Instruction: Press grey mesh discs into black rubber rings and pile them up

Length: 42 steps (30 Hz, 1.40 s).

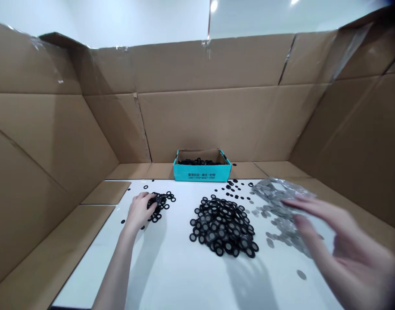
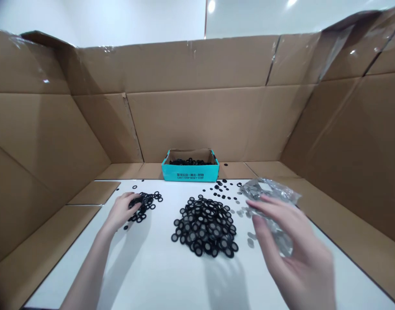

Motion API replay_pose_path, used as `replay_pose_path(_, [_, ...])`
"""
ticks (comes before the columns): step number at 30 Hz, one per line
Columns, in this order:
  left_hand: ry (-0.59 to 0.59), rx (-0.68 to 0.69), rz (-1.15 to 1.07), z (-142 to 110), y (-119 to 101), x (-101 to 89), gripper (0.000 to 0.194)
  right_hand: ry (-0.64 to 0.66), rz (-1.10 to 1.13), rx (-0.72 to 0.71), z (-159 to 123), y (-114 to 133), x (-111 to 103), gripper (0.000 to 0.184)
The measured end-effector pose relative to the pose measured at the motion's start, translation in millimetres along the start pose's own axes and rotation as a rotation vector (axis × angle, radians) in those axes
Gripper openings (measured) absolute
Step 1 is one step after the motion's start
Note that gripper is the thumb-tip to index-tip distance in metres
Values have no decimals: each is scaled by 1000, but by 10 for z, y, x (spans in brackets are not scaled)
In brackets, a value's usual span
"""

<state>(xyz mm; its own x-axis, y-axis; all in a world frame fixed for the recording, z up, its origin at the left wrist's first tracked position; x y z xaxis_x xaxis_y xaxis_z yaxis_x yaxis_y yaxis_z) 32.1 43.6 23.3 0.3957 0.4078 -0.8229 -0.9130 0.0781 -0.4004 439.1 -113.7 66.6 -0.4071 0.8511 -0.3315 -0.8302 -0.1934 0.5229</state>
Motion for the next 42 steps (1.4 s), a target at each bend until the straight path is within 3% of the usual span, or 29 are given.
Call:
replay_pose_path(2, [8, -91, 104, 44, 262, 164, 37, 82, -64, -15, -80, -279, 100, 37])
replay_pose_path(4, [34, -129, 157, 45, 434, 248, 37, 168, -206, 2, -300, -721, 138, 45])
replay_pose_path(6, [55, -137, 184, 48, 507, 275, 34, 259, -354, 55, -587, -1164, 132, 47])
replay_pose_path(8, [64, -133, 201, 78, 509, 275, 27, 318, -391, 77, -827, -1425, 118, 44])
replay_pose_path(11, [89, -120, 215, 166, 469, 273, 18, 305, -378, 56, -962, -1474, 114, 37])
replay_pose_path(14, [140, -112, 213, 265, 475, 297, 20, 259, -370, 54, -914, -1404, 145, 34])
replay_pose_path(21, [295, -86, 174, 508, 639, 385, 26, 247, -227, 337, -772, -1694, 224, 35])
replay_pose_path(25, [333, -92, 184, 649, 689, 371, 28, 167, -184, 332, -568, -1759, 253, 36])
replay_pose_path(29, [334, -104, 169, 760, 643, 330, 28, 76, -56, 343, -277, -1517, 415, 36])
replay_pose_path(33, [317, -72, 50, 884, 360, 314, 24, 140, 203, 354, 4, -923, 824, 33])
replay_pose_path(38, [374, 92, -367, 888, -493, 318, 20, 284, 607, 330, 226, 56, 1407, 23])
replay_pose_path(42, [485, 200, -731, 700, -1162, 248, 30, 327, 917, 394, 292, 620, 1701, 17])
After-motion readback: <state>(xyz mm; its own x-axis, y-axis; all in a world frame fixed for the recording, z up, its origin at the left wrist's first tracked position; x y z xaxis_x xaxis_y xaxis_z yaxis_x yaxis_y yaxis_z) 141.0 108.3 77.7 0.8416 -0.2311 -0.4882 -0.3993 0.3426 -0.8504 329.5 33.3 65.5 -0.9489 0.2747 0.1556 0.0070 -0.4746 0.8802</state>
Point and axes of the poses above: each hand's wrist, its own z-axis towards the middle knuckle, its own x-axis out of the palm, y = z × x, the point moved 5 cm from there along z, towards the middle knuckle, and after that the axes turned 15 degrees about -y, right-handed, at the moved point
